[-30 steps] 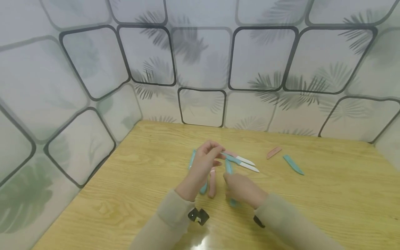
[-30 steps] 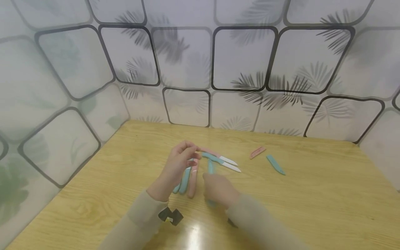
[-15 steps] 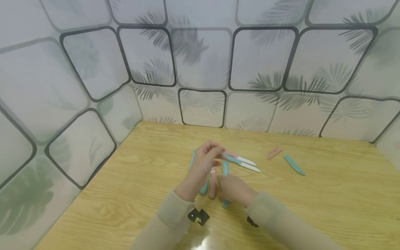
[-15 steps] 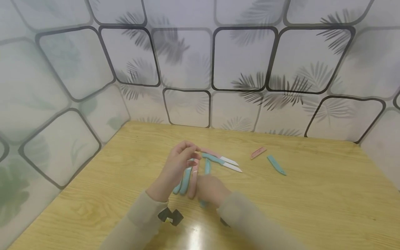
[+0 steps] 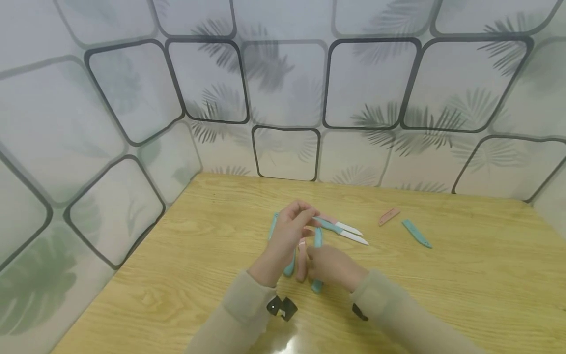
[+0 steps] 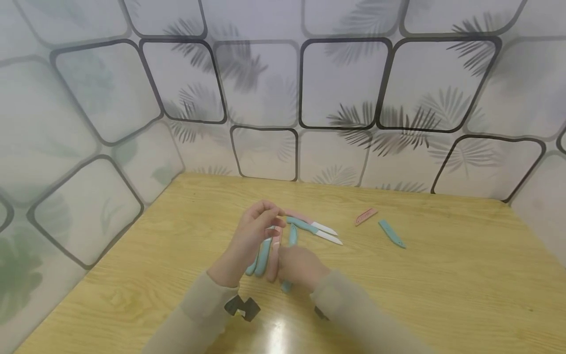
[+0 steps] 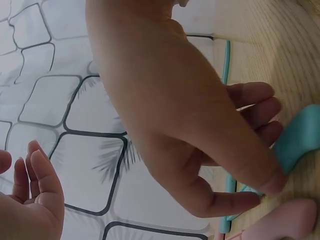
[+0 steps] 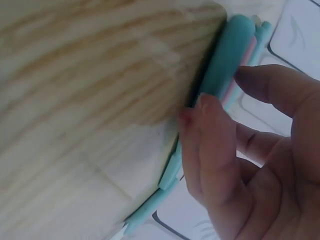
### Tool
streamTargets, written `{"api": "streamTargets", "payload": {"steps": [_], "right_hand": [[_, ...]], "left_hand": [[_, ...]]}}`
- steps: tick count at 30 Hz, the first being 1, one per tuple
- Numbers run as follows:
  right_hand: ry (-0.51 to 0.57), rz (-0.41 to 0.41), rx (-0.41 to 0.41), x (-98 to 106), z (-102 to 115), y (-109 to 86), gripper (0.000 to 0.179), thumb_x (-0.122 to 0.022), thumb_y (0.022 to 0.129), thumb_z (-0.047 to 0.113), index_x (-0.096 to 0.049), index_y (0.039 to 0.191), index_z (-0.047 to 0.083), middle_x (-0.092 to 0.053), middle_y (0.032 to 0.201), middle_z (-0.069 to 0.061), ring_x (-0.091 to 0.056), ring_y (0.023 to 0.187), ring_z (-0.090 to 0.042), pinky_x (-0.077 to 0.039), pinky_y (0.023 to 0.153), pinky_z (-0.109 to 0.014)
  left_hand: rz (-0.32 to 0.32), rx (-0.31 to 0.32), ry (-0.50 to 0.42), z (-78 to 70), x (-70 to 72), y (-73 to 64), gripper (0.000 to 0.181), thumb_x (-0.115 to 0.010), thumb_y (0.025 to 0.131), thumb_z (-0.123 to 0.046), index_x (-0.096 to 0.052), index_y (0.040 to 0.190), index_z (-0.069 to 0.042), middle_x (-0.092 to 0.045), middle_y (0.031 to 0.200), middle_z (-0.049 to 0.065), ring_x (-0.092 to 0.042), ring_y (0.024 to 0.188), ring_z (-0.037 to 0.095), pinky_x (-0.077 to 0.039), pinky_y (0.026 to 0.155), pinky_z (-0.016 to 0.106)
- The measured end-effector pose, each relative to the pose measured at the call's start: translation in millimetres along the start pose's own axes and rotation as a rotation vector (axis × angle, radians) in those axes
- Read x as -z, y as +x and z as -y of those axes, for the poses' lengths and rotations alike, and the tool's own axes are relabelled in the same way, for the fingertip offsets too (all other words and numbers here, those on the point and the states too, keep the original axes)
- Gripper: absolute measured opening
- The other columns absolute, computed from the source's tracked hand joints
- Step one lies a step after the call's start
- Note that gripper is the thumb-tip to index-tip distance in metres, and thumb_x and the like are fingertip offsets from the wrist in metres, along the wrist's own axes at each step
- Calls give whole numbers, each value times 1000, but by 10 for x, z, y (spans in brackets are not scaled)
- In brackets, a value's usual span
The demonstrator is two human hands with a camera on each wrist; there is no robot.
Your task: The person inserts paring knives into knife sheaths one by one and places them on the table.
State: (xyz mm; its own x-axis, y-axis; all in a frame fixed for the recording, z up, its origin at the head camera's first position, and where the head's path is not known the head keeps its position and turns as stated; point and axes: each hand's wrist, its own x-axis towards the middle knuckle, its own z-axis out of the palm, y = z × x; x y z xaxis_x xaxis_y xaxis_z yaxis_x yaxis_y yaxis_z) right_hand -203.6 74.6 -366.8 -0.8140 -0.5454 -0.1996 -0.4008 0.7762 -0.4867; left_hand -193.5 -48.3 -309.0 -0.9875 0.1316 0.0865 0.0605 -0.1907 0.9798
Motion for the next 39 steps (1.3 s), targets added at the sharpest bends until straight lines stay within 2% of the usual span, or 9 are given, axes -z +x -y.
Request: {"api": "streamTargets", "payload": {"steps": [5, 7, 12, 14, 22, 26, 30, 33, 39], "right_hand": [[-6, -46, -46, 76, -67, 5, 29, -60, 82, 26, -54, 101, 4, -53, 68, 0, -49, 58, -14, -43, 54, -28], [-4, -84, -47, 113, -111, 8, 29, -60, 83, 24, -54, 99, 1, -54, 71, 0, -49, 57, -13, -43, 53, -27], [-120, -177, -30, 247, -275, 19, 24, -62, 82, 18, -56, 96, 0, -55, 73, -3, -47, 52, -11, -43, 50, -24], [-148, -189, -50, 319, -364, 6, 23, -60, 82, 17, -55, 96, -1, -54, 69, -3, -46, 51, -11, -41, 48, -23], [-123, -232, -148, 595, -832, -205, 14, -53, 81, 10, -50, 85, -3, -39, 56, -2, -30, 44, -10, -28, 40, -20], [-177, -268, -174, 702, -1111, -327, 12, -50, 77, 6, -50, 81, -5, -43, 61, -5, -33, 46, -12, -30, 41, -23], [-211, -257, -224, 814, -1349, -479, 9, -52, 78, 6, -49, 76, -2, -46, 65, -6, -40, 55, -17, -35, 48, -29], [-181, -230, -273, 885, -1481, -582, 13, -54, 81, 7, -47, 74, 0, -44, 65, -6, -42, 59, -20, -37, 51, -32], [-147, -235, -346, 936, -1666, -674, 16, -56, 80, 12, -48, 74, 0, -44, 63, -6, -42, 57, -19, -37, 49, -30]], "left_hand": [[19, -14, 3, 21, -3, 2, 9, -47, 90, -11, -51, 83, -7, -56, 85, 0, -53, 75, 12, -44, 66, 26], [24, -19, 6, 32, -2, 5, 9, -46, 90, -11, -50, 83, -7, -56, 85, 0, -53, 76, 12, -44, 66, 25], [21, -16, 16, 52, 6, -6, 9, -46, 90, -12, -50, 86, -5, -56, 87, 1, -54, 77, 12, -45, 67, 26], [15, -10, 16, 53, 9, -10, 9, -46, 89, -12, -51, 88, -4, -56, 88, 2, -54, 77, 12, -45, 68, 27], [3, 16, 30, 35, 1, -10, 10, -48, 89, -13, -52, 88, -3, -57, 87, 3, -54, 77, 12, -45, 68, 26], [2, 20, 40, 41, -3, 3, 9, -48, 89, -13, -52, 88, -5, -58, 89, 4, -55, 77, 13, -46, 67, 27], [6, 20, 48, 47, -9, 17, 10, -48, 90, -14, -52, 90, -4, -58, 91, 6, -55, 77, 13, -46, 69, 28], [4, 24, 53, 47, -11, 22, 12, -48, 89, -14, -52, 92, -4, -58, 94, 9, -55, 78, 13, -46, 70, 29], [5, 37, 58, 42, -18, 23, 11, -47, 89, -15, -52, 91, -4, -58, 95, 10, -55, 79, 14, -47, 73, 33]]}}
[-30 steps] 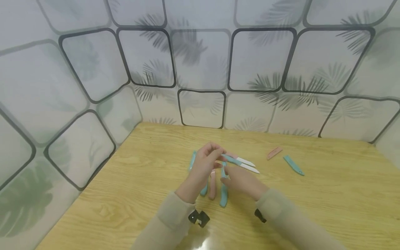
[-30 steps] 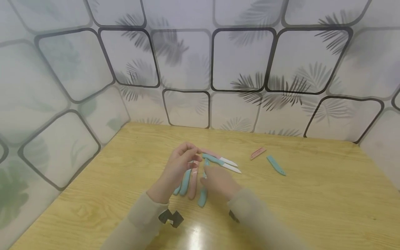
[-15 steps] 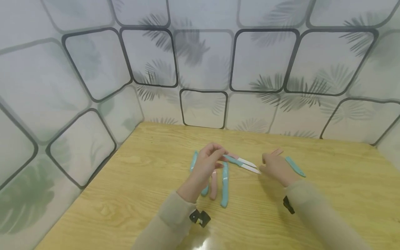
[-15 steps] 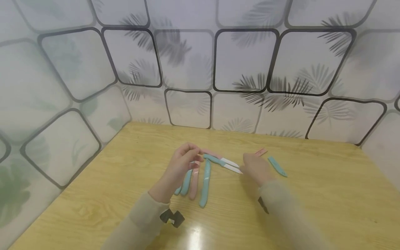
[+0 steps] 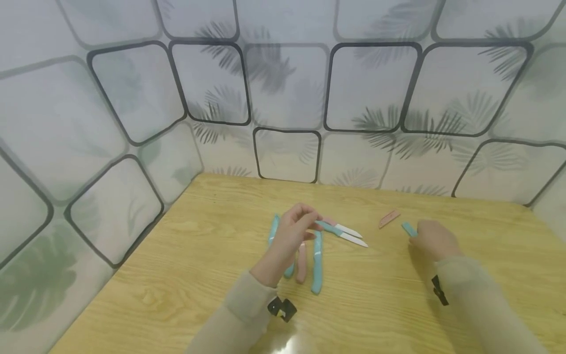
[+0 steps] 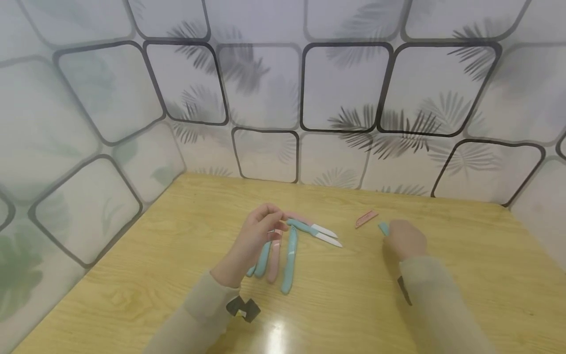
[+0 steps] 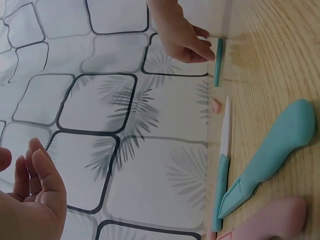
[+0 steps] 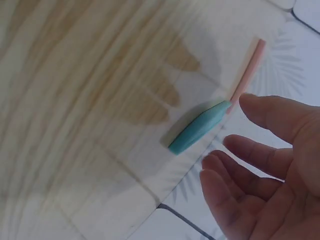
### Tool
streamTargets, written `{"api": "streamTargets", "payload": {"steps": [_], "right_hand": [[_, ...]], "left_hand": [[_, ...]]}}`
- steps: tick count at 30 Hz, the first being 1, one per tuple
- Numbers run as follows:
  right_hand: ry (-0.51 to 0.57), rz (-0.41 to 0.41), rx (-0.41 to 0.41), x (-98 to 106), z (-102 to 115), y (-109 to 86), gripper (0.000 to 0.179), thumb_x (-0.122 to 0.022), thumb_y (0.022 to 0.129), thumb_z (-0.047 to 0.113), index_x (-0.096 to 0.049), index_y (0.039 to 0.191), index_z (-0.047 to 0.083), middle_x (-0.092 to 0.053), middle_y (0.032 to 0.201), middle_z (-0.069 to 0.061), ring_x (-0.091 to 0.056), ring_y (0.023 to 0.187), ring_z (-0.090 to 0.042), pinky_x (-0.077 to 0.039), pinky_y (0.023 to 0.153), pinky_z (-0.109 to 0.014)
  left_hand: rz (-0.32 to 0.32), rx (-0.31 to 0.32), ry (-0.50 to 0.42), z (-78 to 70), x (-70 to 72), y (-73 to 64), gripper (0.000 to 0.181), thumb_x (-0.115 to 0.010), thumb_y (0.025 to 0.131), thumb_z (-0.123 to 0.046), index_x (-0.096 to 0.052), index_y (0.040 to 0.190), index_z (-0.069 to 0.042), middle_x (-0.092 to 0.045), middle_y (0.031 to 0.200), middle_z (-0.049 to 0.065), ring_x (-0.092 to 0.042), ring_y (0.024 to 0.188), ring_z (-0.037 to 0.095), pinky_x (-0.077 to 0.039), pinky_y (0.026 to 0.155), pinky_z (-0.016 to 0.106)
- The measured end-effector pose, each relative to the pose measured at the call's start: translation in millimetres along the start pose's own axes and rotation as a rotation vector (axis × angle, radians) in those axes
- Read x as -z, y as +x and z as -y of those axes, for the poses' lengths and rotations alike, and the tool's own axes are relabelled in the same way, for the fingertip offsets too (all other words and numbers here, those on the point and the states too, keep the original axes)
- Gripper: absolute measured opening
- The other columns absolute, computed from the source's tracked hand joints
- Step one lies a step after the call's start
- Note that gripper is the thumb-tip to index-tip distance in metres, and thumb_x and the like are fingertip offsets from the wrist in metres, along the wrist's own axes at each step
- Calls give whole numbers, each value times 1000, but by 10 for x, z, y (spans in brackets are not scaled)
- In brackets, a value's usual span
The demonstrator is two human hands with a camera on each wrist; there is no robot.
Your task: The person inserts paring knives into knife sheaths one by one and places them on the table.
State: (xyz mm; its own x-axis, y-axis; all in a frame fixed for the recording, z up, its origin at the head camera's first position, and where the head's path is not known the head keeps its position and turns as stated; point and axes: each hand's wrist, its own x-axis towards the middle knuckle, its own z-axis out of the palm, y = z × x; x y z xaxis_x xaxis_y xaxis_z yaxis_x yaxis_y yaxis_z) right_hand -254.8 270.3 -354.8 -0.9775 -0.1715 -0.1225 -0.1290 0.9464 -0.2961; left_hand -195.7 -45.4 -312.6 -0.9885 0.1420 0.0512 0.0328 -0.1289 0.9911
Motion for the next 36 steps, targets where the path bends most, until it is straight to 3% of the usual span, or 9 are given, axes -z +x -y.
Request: {"api": "streamTargets", "payload": {"steps": [4, 9, 17, 21, 25, 28, 32, 36], "right_hand": [[-21, 25, -31, -23, -85, 27, 16, -56, 78, 14, -49, 74, 0, -46, 64, -6, -43, 56, -19, -38, 48, -31], [-64, 86, -60, -32, -155, 64, 16, -53, 82, 13, -50, 76, -2, -47, 65, -6, -46, 58, -19, -41, 50, -32], [-59, 117, -78, 6, -72, 75, 15, -47, 87, 9, -50, 78, -3, -47, 65, -8, -45, 58, -20, -40, 51, -32], [-55, 122, -86, 12, -55, 97, 39, -37, 95, 28, -52, 80, -5, -50, 68, -12, -50, 63, -25, -44, 58, -42], [-72, 92, -70, -15, -34, 104, 61, -28, 94, 45, -53, 88, -10, -54, 79, -22, -54, 71, -36, -44, 63, -52], [-61, 64, -45, -21, 19, 91, 45, -35, 95, 31, -52, 89, -11, -54, 77, -20, -53, 66, -31, -44, 56, -42], [-31, 12, 23, 34, 178, 49, 17, -45, 88, 8, -50, 78, -5, -46, 63, -7, -42, 53, -18, -37, 47, -29], [22, -45, 102, 149, 422, -31, 14, -51, 85, 9, -52, 78, -3, -47, 63, -4, -39, 52, -15, -35, 46, -28]], "left_hand": [[-3, 11, -4, -16, -3, 4, 10, -47, 90, -14, -51, 90, -5, -58, 94, 7, -55, 79, 14, -46, 74, 35], [-8, 28, -7, -32, -15, 13, 8, -47, 90, -13, -51, 88, -6, -58, 93, 7, -55, 78, 14, -46, 69, 29], [-2, 33, -4, -56, -3, 24, 9, -47, 90, -14, -51, 89, -6, -58, 94, 8, -55, 80, 15, -45, 69, 27], [1, 34, -8, -74, -2, 26, 9, -47, 90, -14, -51, 88, -6, -58, 96, 10, -55, 80, 16, -45, 68, 27], [5, 29, -4, -64, 0, 20, 9, -47, 90, -14, -51, 88, -6, -60, 96, 11, -55, 80, 16, -45, 68, 27], [7, 28, 0, -59, 1, 20, 9, -47, 90, -14, -51, 87, -7, -60, 95, 9, -55, 79, 15, -45, 69, 27], [14, 29, 1, -55, 1, 21, 9, -46, 91, -14, -50, 87, -7, -60, 94, 8, -55, 79, 15, -45, 69, 28], [17, 33, 9, -42, -2, 20, 10, -47, 90, -15, -51, 89, -6, -62, 93, 7, -55, 79, 15, -45, 69, 27]]}}
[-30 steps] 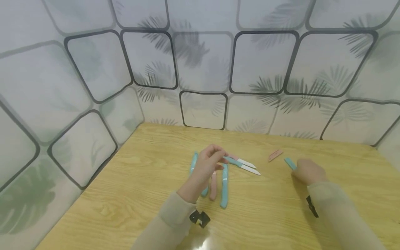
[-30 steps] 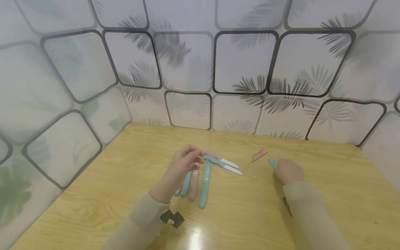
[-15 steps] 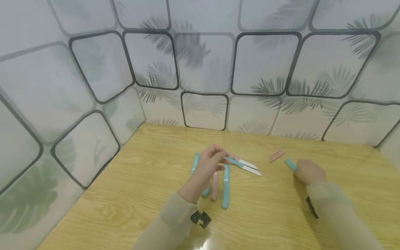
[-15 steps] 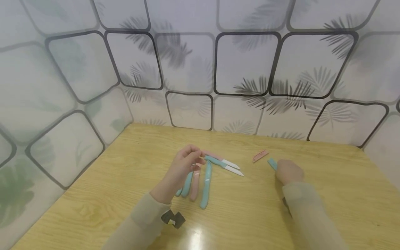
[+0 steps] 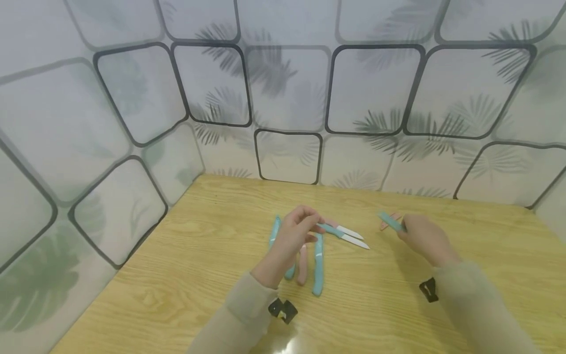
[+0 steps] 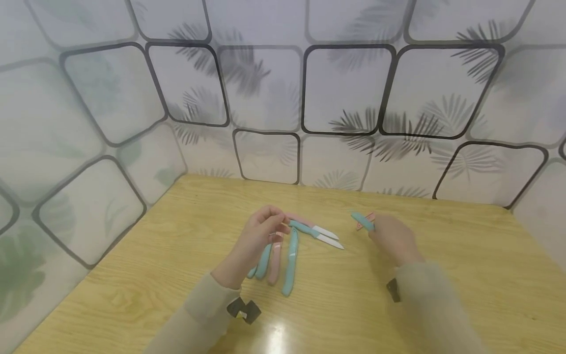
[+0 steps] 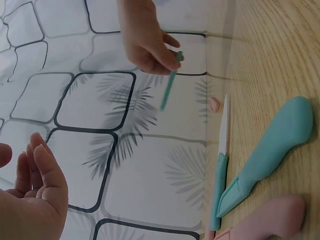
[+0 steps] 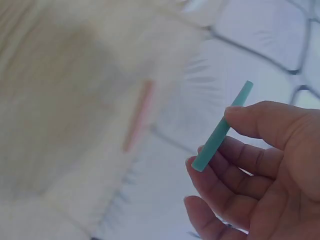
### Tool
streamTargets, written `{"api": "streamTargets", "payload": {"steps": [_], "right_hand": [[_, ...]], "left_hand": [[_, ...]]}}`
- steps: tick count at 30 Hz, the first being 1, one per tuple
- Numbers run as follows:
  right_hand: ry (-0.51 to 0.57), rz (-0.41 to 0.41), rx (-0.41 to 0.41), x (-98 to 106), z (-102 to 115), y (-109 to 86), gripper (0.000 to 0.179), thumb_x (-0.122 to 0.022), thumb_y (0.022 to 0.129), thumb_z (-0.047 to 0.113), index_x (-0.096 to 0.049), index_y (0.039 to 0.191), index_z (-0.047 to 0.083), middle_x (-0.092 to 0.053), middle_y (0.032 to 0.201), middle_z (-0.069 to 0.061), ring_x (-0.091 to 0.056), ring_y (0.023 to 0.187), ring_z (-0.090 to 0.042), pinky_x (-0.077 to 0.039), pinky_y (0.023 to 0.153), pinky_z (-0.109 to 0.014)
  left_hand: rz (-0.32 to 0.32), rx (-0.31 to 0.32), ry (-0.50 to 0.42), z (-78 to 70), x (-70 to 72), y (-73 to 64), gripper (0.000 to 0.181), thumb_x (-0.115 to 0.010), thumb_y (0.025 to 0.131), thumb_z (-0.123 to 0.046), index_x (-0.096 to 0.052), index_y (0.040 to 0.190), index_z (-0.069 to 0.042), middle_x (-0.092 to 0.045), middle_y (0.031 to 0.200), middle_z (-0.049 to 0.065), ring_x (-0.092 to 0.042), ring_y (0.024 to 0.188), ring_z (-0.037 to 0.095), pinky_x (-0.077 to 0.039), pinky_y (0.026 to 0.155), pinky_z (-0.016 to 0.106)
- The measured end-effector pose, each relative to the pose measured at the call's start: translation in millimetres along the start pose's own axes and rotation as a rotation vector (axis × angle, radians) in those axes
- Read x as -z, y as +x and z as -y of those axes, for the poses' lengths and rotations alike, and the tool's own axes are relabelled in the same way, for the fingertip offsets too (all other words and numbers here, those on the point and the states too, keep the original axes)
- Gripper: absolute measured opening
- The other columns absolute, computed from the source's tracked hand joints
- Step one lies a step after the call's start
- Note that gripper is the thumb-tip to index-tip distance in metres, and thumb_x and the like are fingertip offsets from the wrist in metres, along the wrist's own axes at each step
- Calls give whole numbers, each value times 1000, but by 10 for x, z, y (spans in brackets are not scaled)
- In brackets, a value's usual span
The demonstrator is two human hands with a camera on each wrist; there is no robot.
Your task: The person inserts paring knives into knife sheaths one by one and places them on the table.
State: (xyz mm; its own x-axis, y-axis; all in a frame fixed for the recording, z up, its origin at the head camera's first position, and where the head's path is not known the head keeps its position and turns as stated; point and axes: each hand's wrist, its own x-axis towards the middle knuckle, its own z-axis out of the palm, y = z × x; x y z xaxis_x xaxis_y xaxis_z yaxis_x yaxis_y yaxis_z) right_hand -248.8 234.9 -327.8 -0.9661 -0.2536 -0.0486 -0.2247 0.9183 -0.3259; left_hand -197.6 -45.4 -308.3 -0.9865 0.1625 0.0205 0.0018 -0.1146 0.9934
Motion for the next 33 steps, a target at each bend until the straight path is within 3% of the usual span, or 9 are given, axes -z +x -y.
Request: {"api": "streamTargets", "payload": {"steps": [3, 6, 12, 16, 21, 26, 29, 33], "right_hand": [[41, -56, 49, 74, 185, -55, 18, -55, 86, 14, -56, 87, -4, -54, 71, -4, -44, 57, -16, -39, 49, -30], [34, -163, 109, 100, 344, -124, 20, -59, 84, 17, -58, 90, -2, -59, 77, -8, -52, 63, -20, -44, 53, -36], [-64, -444, 367, 42, 568, -255, 18, -67, 75, 7, -60, 88, -3, -60, 81, -12, -59, 71, -26, -48, 59, -39], [-65, -550, 517, 7, 626, -306, 21, -72, 68, 3, -59, 84, -1, -61, 79, -10, -58, 68, -22, -49, 58, -36], [-44, -611, 650, -22, 664, -336, 23, -73, 63, 3, -59, 82, 0, -61, 78, -9, -58, 66, -19, -49, 57, -33], [-45, -612, 745, -27, 709, -348, 24, -72, 62, 5, -59, 82, 2, -62, 79, -8, -57, 68, -20, -47, 60, -39], [-71, -619, 817, -42, 738, -350, 24, -71, 62, 6, -59, 83, 2, -62, 80, -7, -57, 68, -21, -46, 63, -46], [-102, -644, 898, -72, 786, -355, 27, -72, 60, 6, -58, 83, 3, -61, 79, -5, -57, 69, -21, -44, 63, -47]], "left_hand": [[14, 2, 10, 23, -5, 3, 12, -48, 91, -15, -51, 93, -4, -61, 93, 6, -56, 79, 14, -46, 69, 27], [37, 3, 21, 50, -10, 8, 15, -47, 91, -16, -51, 95, -2, -59, 92, 5, -56, 79, 14, -47, 69, 28], [79, 7, 47, 100, -16, 24, 21, -46, 92, -20, -52, 97, -1, -58, 95, 12, -57, 81, 16, -48, 70, 30], [95, 20, 62, 128, -19, 32, 22, -46, 92, -23, -53, 97, -3, -59, 96, 11, -57, 82, 18, -48, 71, 31], [116, 29, 76, 147, -18, 37, 23, -46, 92, -25, -55, 95, -4, -60, 95, 9, -58, 83, 18, -49, 71, 32], [158, 37, 76, 159, -22, 41, 27, -45, 92, -27, -56, 99, -3, -61, 93, 9, -59, 82, 18, -49, 71, 33], [219, 58, 80, 162, -24, 38, 31, -44, 93, -28, -56, 102, -1, -62, 90, 9, -60, 81, 19, -50, 71, 33], [333, 86, 91, 166, -20, 34, 36, -39, 95, -27, -56, 104, 3, -63, 89, 13, -61, 80, 20, -50, 71, 33]]}}
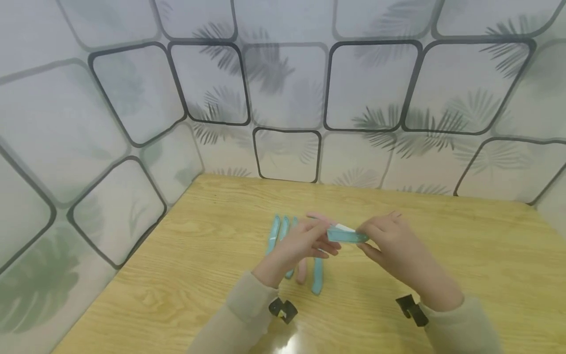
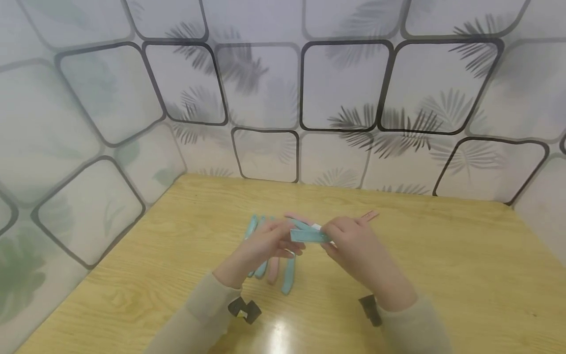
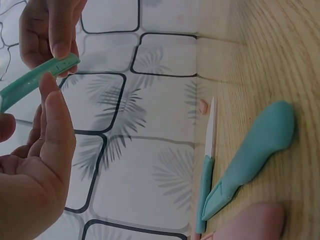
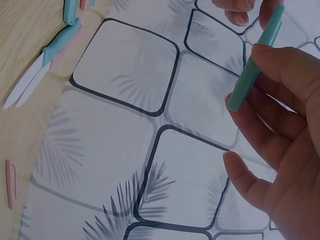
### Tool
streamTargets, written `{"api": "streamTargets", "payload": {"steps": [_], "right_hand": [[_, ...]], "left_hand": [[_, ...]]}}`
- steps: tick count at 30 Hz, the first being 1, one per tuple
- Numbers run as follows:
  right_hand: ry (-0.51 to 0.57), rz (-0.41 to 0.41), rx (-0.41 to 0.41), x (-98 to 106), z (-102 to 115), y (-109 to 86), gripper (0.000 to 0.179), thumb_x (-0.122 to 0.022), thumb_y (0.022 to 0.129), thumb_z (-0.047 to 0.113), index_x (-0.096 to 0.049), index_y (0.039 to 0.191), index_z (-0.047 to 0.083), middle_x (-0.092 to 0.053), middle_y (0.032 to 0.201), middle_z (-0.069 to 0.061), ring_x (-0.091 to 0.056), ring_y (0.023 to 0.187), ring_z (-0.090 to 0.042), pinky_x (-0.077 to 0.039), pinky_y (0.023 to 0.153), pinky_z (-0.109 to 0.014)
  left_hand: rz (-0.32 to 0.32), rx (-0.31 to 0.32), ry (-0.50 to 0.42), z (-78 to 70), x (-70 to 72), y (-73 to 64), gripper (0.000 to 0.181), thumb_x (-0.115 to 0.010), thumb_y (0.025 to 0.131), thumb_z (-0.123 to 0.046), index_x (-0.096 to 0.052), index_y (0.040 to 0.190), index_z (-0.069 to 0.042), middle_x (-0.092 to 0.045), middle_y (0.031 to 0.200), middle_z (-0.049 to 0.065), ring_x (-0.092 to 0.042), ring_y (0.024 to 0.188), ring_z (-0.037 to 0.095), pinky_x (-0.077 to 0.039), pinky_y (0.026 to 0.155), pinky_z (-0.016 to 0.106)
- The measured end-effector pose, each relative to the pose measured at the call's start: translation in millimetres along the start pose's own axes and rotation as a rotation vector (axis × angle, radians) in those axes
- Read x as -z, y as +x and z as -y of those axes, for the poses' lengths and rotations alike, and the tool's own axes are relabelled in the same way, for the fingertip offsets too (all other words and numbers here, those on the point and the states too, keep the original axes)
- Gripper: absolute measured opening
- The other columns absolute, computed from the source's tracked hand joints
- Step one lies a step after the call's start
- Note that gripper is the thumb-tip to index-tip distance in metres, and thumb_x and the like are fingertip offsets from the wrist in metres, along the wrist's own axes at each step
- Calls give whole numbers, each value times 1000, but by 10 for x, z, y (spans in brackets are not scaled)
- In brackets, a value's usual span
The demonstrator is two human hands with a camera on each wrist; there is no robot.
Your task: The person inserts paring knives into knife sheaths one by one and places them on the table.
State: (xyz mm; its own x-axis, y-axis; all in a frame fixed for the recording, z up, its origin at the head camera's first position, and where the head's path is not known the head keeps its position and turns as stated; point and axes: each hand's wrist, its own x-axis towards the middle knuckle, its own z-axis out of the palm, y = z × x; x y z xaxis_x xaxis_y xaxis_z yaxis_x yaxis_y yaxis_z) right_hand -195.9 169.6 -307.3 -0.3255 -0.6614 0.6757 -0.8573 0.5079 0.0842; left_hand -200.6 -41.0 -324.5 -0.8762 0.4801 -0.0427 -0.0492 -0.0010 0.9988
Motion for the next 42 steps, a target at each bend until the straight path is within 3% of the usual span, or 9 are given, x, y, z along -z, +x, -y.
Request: {"api": "streamTargets", "payload": {"steps": [7, 11, 14, 18, 20, 25, 30, 36, 42], "right_hand": [[1, -21, 73, -64, 101, 27, 29, -45, 91, 33, -57, 84, 8, -59, 82, -1, -58, 76, -21, -44, 63, -40], [0, -27, 88, -91, 138, 49, 37, -32, 94, 35, -57, 84, 9, -59, 83, 1, -58, 77, -21, -45, 65, -39], [-6, -21, 99, -96, 147, 51, 17, -61, 83, 25, -56, 84, 9, -59, 83, 1, -57, 76, -20, -45, 66, -39], [-1, -14, 95, -97, 148, 48, 41, -80, 51, 6, -56, 85, 9, -59, 83, 0, -56, 75, -19, -45, 67, -38], [13, -19, 85, -96, 141, 52, 45, -81, 49, 3, -57, 87, 7, -58, 84, -2, -56, 75, -20, -45, 67, -39], [47, -48, 10, -65, 77, 42, 29, -71, 70, 10, -59, 94, -2, -59, 88, -10, -57, 76, -24, -49, 65, -38], [92, -30, -162, -48, -40, -26, 20, -61, 82, 14, -60, 91, -3, -61, 87, -11, -59, 77, -26, -46, 76, -47], [156, 185, -422, -81, -169, -35, 16, -66, 74, 0, -61, 90, -2, -61, 87, -12, -58, 78, -26, -36, 85, -57], [118, 351, -487, -199, -317, 19, 13, -62, 79, 5, -62, 91, 2, -62, 88, -9, -57, 79, -25, -43, 71, -53]], "left_hand": [[101, -2, -16, 57, 35, 20, 37, -40, 94, -24, -57, 96, 10, -61, 80, 7, -60, 71, 16, -51, 68, 32], [176, 18, -55, 67, 55, 4, 34, -44, 93, -20, -57, 102, 10, -61, 76, 5, -57, 64, 12, -50, 62, 26], [243, 32, -92, 55, 65, -10, 34, -44, 94, -17, -53, 109, 12, -62, 74, 4, -55, 59, 9, -48, 57, 20], [267, 19, -96, 57, 70, -7, 34, -43, 94, -15, -52, 110, 14, -62, 74, 3, -53, 57, 7, -46, 53, 17], [257, 9, -75, 59, 74, -3, 33, -43, 94, -14, -52, 109, 14, -62, 75, 3, -53, 57, 7, -45, 53, 17], [135, -21, -34, 34, 108, -2, 31, -47, 92, -17, -57, 104, 10, -61, 81, 4, -55, 67, 13, -48, 62, 24], [-145, -60, -94, -58, 180, -38, 35, -47, 92, -25, -58, 103, 6, -62, 89, 8, -57, 76, 16, -48, 73, 29], [-420, -107, -293, -169, 255, -68, 35, -48, 92, -23, -54, 106, 8, -64, 91, 8, -61, 79, 12, -48, 72, 22], [-513, -137, -442, -199, 279, -64, 31, -49, 92, -20, -54, 107, 5, -64, 97, 12, -62, 81, 13, -49, 69, 19]]}}
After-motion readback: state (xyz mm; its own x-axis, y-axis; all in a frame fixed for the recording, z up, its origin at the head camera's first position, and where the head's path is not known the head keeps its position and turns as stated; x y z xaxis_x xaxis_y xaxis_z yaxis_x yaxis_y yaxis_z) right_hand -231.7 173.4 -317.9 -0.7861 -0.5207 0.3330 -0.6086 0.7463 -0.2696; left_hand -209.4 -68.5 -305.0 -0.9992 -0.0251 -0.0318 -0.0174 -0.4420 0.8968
